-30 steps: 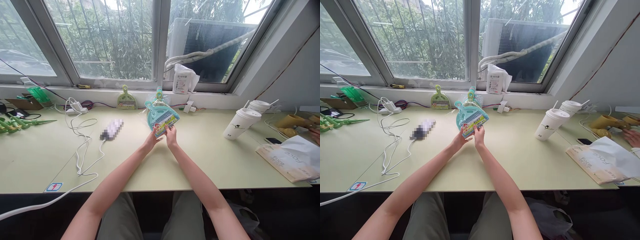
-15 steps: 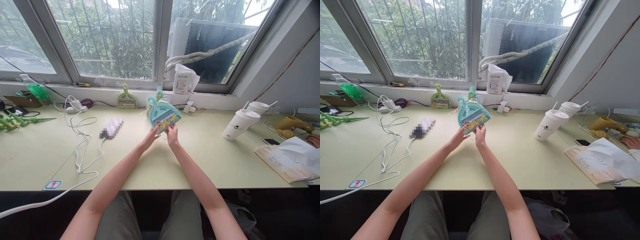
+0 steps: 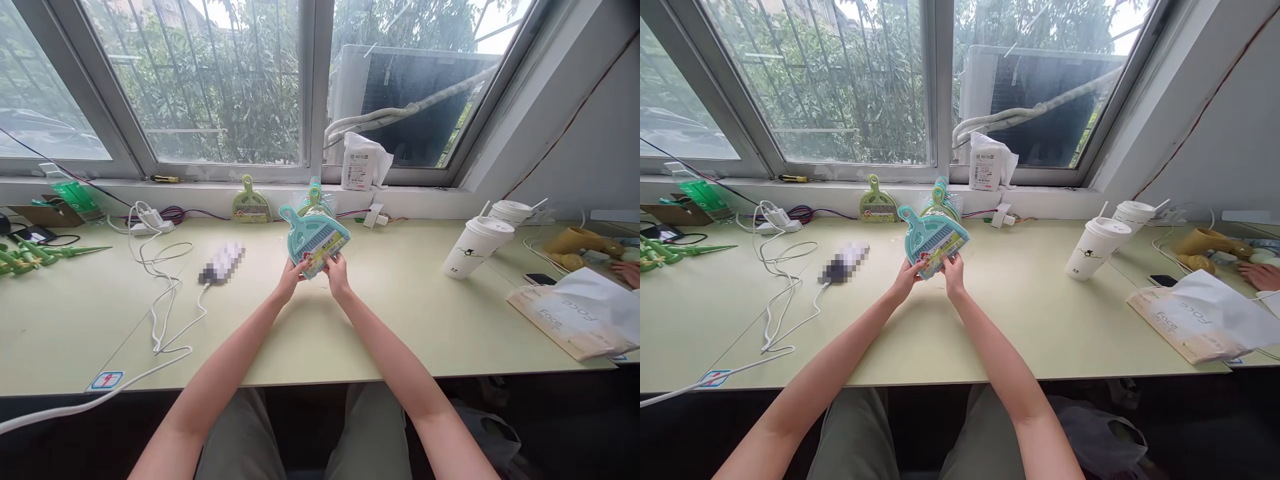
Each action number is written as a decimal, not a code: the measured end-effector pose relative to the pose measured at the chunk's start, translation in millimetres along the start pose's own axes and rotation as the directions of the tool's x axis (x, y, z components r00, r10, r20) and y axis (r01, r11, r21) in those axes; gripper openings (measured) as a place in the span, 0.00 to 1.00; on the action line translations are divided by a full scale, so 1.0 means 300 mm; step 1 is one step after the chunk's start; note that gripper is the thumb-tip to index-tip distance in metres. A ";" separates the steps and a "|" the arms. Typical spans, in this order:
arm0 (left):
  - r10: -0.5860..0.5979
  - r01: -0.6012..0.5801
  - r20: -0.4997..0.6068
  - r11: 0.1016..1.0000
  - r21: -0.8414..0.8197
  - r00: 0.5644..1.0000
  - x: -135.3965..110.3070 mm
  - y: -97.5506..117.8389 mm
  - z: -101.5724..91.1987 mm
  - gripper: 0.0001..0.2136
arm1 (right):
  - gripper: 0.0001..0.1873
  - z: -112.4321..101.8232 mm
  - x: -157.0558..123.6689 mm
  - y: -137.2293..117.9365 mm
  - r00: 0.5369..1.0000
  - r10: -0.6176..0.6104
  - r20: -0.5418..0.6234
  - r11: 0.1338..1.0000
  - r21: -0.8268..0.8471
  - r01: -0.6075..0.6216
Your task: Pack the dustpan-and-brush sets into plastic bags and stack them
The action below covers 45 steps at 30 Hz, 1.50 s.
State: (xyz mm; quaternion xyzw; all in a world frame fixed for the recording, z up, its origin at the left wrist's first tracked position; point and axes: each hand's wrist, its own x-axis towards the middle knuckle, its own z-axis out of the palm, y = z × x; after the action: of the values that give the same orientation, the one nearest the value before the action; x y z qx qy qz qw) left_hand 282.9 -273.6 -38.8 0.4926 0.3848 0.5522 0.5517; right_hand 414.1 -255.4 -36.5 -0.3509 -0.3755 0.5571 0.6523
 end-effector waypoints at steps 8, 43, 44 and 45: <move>-0.107 0.068 -0.216 0.981 -0.181 0.970 0.058 0.014 -0.118 0.22 | 0.14 -0.107 0.084 -0.066 0.997 0.057 0.053 0.952 -0.303 -0.039; -0.086 0.070 -0.044 0.956 -0.285 0.995 0.037 0.002 -0.078 0.24 | 0.14 -0.124 0.092 -0.072 0.992 0.113 -0.050 0.964 -0.236 -0.122; -0.091 0.077 -0.036 0.957 -0.280 0.995 0.035 0.001 -0.073 0.24 | 0.14 -0.122 0.089 -0.066 0.990 0.132 -0.041 0.958 -0.253 -0.138; -0.097 0.085 -0.029 0.958 -0.275 0.995 0.032 0.000 -0.068 0.24 | 0.13 -0.122 0.088 -0.062 0.989 0.147 -0.028 0.948 -0.280 -0.149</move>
State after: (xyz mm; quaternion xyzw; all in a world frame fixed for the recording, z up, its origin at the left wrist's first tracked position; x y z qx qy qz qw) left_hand 264.2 -261.6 -42.2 0.3819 0.3387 0.5843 0.6309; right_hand 457.5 -233.1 -34.8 -0.4691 -0.4214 0.5443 0.5533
